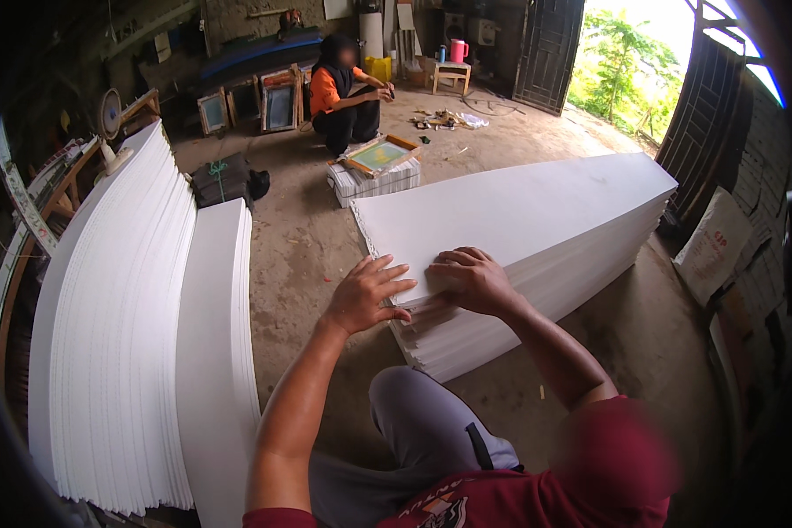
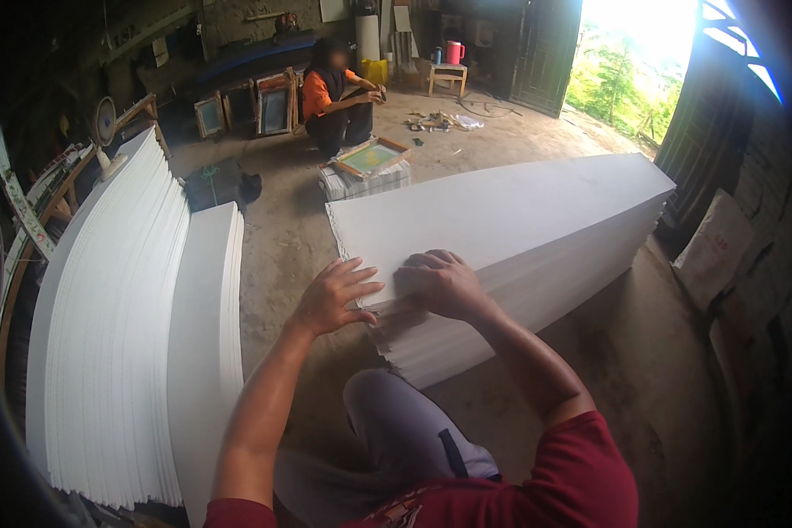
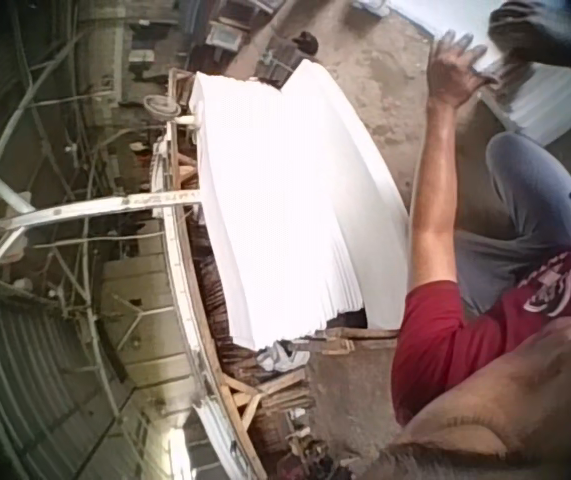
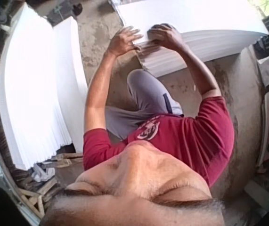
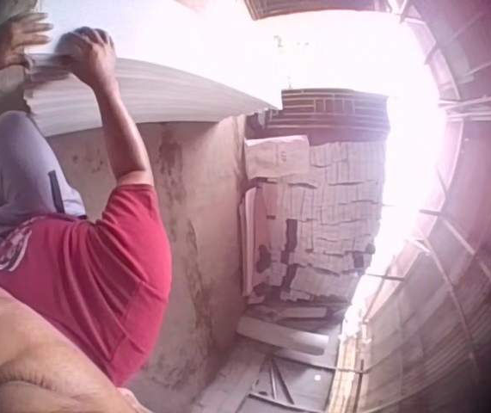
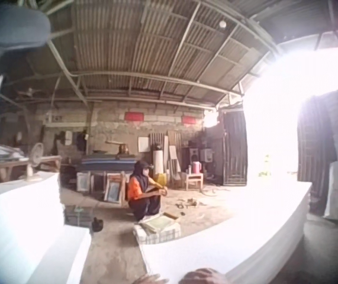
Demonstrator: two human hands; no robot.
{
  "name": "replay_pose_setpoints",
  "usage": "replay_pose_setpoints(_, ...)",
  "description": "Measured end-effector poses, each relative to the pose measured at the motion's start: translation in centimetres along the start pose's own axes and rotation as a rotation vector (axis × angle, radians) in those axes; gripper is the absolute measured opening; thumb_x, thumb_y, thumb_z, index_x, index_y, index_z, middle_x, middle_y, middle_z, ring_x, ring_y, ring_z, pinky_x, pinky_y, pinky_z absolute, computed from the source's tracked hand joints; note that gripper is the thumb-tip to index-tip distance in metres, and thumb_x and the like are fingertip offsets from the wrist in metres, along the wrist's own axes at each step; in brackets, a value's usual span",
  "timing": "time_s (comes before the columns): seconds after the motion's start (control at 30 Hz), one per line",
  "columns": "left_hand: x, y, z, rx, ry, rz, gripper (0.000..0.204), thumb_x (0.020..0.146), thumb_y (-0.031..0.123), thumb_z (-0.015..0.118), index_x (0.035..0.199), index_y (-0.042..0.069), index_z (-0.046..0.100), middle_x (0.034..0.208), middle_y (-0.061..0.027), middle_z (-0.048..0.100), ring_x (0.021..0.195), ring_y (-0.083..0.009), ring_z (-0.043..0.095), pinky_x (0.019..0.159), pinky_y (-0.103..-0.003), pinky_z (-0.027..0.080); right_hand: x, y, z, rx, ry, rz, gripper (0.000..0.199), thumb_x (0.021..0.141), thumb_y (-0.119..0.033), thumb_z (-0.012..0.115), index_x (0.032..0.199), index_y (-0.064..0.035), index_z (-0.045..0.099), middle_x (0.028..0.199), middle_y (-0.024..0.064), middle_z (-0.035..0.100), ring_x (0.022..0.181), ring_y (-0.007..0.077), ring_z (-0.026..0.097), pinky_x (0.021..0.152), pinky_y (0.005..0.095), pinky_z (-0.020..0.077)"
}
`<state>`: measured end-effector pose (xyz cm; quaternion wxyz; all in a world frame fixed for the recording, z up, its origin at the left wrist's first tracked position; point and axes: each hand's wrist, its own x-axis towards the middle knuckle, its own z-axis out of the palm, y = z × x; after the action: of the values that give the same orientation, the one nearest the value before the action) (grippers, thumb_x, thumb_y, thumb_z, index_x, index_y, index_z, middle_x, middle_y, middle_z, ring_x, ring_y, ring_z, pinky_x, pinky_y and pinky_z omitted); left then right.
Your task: The person repeatedly picks up white rectangular boards from a stack on the floor and places them onto a wooden rack. The person continues this stacking process for the duration of the clip.
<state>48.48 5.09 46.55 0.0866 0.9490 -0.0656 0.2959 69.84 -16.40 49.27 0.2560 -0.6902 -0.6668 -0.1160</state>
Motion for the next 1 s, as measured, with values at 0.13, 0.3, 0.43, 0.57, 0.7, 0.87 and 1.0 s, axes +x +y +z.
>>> replay_pose_setpoints(0.13, 1.3, -0.1, -0.2, 0.089, 0.134, 0.056, 0.055, 0.088, 0.061, 0.077, 0.122, 0.017, 0.08, 0.126, -0.0053, 0.081, 0.126, -0.0309, 0.072, 0.104, -0.049, 0.054, 0.1, -0.5, -0.8, 0.013, 0.034, -0.035, 0.059, 0.079, -0.031, 0.091, 0.134, -0.0218, 0.075, 0.137, 0.0039, 0.073, 0.13, 0.0303, 0.066, 0.112, 0.0452, 0.0519)
replay_pose_setpoints(0.3, 3.0, 0.5, -2.6, 0.08, 0.25, 0.023, 0.046, 0.09, 0.056, 0.078, 0.11, 0.014, 0.081, 0.109, -0.005, 0.084, 0.105, -0.029, 0.081, 0.088, -0.043, 0.057, -0.4, 1.5, -2.3, -0.065, 0.126, -0.052, 0.057, 0.08, -0.019, 0.086, 0.136, -0.0177, 0.072, 0.14, 0.0058, 0.073, 0.132, 0.0298, 0.067, 0.112, 0.0477, 0.0513)
replay_pose_setpoints(0.43, 1.4, -0.1, -8.2, 0.037, 0.27, 0.003, 0.045, 0.09, 0.055, 0.08, 0.106, 0.013, 0.082, 0.104, -0.0066, 0.084, 0.103, -0.0279, 0.081, 0.087, -0.042, 0.057, -1.9, 5.8, -3.3, -0.304, 0.255, 0.097, 0.055, 0.082, -0.014, 0.08, 0.136, -0.0204, 0.074, 0.136, 0.0049, 0.076, 0.13, 0.0276, 0.069, 0.112, 0.0475, 0.0516)
replay_pose_setpoints(0.57, -1.0, 3.8, -14.3, 0.067, -0.098, -0.239, 0.052, 0.081, 0.05, 0.091, 0.117, 0.013, 0.082, 0.119, -0.0072, 0.082, 0.123, -0.0287, 0.074, 0.113, -0.051, 0.048, -1.7, 2.7, -1.6, -0.26, 0.238, 0.006, 0.047, 0.084, -0.024, 0.082, 0.131, -0.0228, 0.077, 0.135, 0.001, 0.077, 0.127, 0.0245, 0.071, 0.107, 0.0449, 0.0543)
replay_pose_setpoints(0.7, -0.5, 10.3, -13.4, 0.436, -0.262, -0.397, 0.067, 0.086, 0.042, 0.088, 0.144, 0.016, 0.068, 0.147, -0.0076, 0.07, 0.142, -0.0297, 0.06, 0.121, -0.056, 0.041, 1.3, -5.3, 2.4, -0.212, 0.329, -0.109, 0.058, 0.075, -0.027, 0.084, 0.132, -0.0208, 0.074, 0.131, 0.0007, 0.076, 0.12, 0.023, 0.072, 0.101, 0.0427, 0.0561)
replay_pose_setpoints(0.87, -3.5, 10.5, -10.7, 0.537, -0.233, -0.552, 0.057, 0.089, 0.015, 0.077, 0.145, 0.018, 0.068, 0.147, -0.008, 0.071, 0.137, -0.0305, 0.066, 0.115, -0.049, 0.05, 2.0, -12.1, 3.7, -0.139, 0.388, -0.347, 0.049, 0.081, -0.03, 0.081, 0.128, -0.016, 0.073, 0.127, 0.0026, 0.076, 0.114, 0.0219, 0.073, 0.09, 0.0407, 0.0597)
replay_pose_setpoints(1.0, -9.4, 9.9, -14.6, 0.485, -0.22, -0.645, 0.065, 0.082, 0.004, 0.077, 0.144, 0.022, 0.07, 0.148, -0.0068, 0.071, 0.139, -0.0309, 0.066, 0.114, -0.047, 0.052, -1.1, -8.0, 1.1, -0.178, 0.279, -0.315, 0.053, 0.076, -0.021, 0.085, 0.128, -0.0164, 0.075, 0.128, 0.0031, 0.078, 0.116, 0.0234, 0.074, 0.101, 0.0428, 0.0577)
